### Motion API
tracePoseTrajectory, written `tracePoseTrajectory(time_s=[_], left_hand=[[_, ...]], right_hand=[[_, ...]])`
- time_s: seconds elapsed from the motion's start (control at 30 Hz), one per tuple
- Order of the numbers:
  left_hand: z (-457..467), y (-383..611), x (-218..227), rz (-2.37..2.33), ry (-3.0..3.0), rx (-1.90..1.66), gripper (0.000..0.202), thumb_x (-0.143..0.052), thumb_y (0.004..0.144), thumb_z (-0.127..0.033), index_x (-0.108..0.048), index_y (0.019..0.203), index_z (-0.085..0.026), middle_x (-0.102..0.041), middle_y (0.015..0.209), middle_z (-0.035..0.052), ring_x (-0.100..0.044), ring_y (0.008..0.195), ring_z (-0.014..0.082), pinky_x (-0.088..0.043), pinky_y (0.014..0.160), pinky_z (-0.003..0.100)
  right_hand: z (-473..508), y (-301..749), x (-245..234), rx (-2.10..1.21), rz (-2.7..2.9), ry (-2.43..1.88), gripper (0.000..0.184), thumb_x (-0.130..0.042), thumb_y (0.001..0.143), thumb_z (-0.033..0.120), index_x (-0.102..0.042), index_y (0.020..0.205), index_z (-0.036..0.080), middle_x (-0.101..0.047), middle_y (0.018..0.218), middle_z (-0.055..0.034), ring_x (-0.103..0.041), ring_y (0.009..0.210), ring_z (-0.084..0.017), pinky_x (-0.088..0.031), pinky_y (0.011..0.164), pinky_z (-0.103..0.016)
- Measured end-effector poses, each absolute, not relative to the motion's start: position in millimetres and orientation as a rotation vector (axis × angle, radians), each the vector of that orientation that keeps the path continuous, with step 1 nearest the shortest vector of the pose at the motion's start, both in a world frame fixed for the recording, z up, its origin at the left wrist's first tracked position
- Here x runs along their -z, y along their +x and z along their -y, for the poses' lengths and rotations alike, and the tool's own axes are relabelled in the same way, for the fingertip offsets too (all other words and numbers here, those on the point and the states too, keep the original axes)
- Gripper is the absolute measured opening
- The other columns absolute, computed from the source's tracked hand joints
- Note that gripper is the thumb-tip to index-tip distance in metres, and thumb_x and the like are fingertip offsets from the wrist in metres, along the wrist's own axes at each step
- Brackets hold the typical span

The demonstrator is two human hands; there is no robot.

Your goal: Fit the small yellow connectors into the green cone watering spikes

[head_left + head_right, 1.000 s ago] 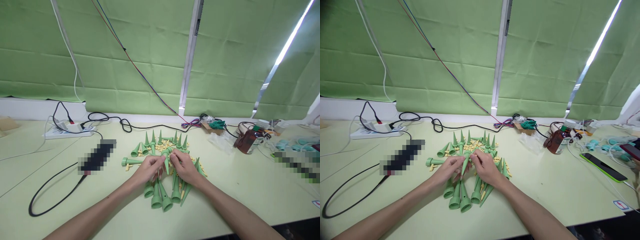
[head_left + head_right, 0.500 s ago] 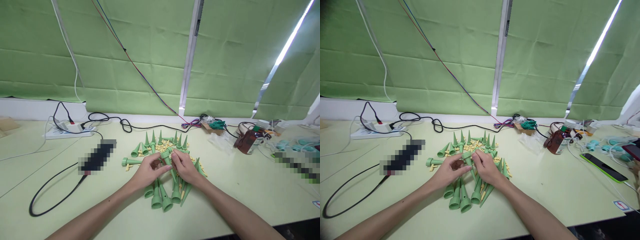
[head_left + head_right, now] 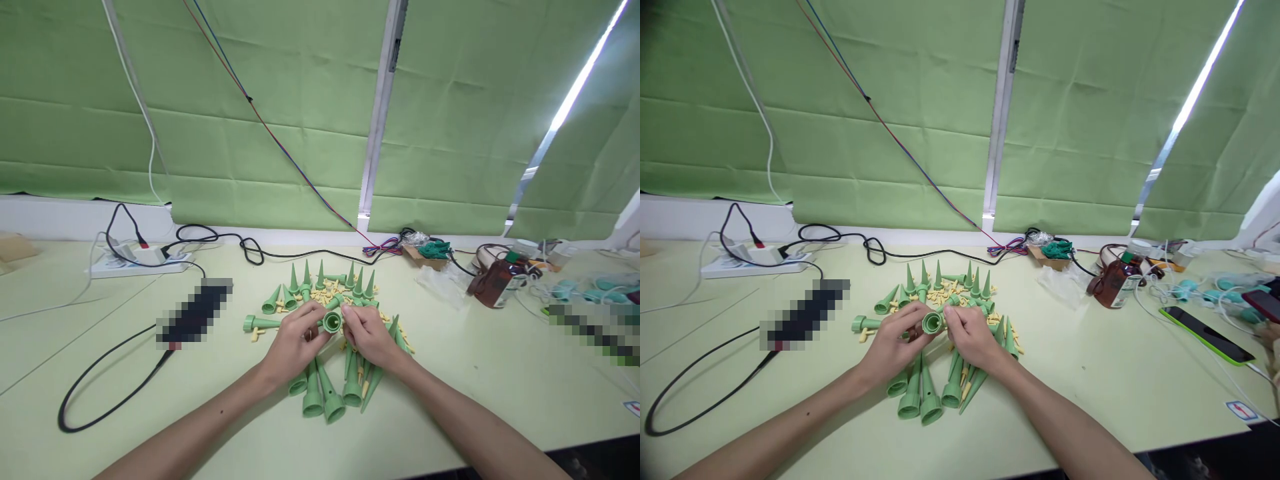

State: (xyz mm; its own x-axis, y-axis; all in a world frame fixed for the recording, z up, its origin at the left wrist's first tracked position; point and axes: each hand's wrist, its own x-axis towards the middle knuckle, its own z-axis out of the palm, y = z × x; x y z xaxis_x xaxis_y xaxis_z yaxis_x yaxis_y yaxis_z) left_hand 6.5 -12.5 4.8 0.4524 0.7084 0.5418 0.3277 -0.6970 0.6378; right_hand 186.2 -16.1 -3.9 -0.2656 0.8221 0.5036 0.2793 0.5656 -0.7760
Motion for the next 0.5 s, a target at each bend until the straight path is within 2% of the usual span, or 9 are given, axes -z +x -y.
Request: tracePoseTrajectory(time_s=[0.17, 0.27, 0.4, 0.5], left_hand=[[12.9, 7.9, -5.5, -0.964, 2.228, -1.160, 0.013, -0.054, 0.088, -0.022, -0.062, 0.097, -0.020, -0.057, 0.086, 0.0018, -0.048, 0.062, 0.0107, -0.040, 0.056, 0.023], [10.8, 8.4, -4.8, -1.052, 2.124, -1.152, 0.009, -0.057, 0.086, -0.027, -0.058, 0.085, -0.018, -0.056, 0.076, -0.0002, -0.048, 0.059, 0.0104, -0.038, 0.054, 0.022], [6.1, 8.6, -3.4, -0.981, 1.790, -0.987, 0.033, -0.049, 0.092, -0.042, -0.052, 0.071, -0.017, -0.047, 0.054, -0.0036, -0.043, 0.045, 0.0094, -0.032, 0.044, 0.021], [5.0, 9.5, -4.4, -0.884, 1.576, -0.864, 0.049, -0.040, 0.093, -0.057, -0.050, 0.066, -0.017, -0.050, 0.048, -0.0013, -0.044, 0.038, 0.0107, -0.033, 0.039, 0.023]], right_hand=[[15.1, 185.2, 5.0, -0.689, 1.776, -0.916, 0.052, -0.031, 0.102, 0.044, -0.040, 0.056, 0.021, -0.042, 0.047, 0.0030, -0.039, 0.045, -0.012, -0.033, 0.051, -0.027], [14.9, 185.4, 3.6, -0.658, 1.753, -0.925, 0.050, -0.032, 0.101, 0.044, -0.040, 0.059, 0.021, -0.043, 0.050, 0.0029, -0.040, 0.048, -0.012, -0.034, 0.053, -0.027], [15.9, 186.5, 0.9, -0.637, 1.755, -0.931, 0.047, -0.033, 0.101, 0.043, -0.040, 0.060, 0.021, -0.043, 0.053, 0.0028, -0.041, 0.051, -0.012, -0.034, 0.055, -0.027], [16.6, 186.4, 0.2, -0.631, 1.811, -0.923, 0.045, -0.035, 0.101, 0.042, -0.040, 0.062, 0.021, -0.043, 0.054, 0.0029, -0.040, 0.052, -0.012, -0.033, 0.054, -0.027]])
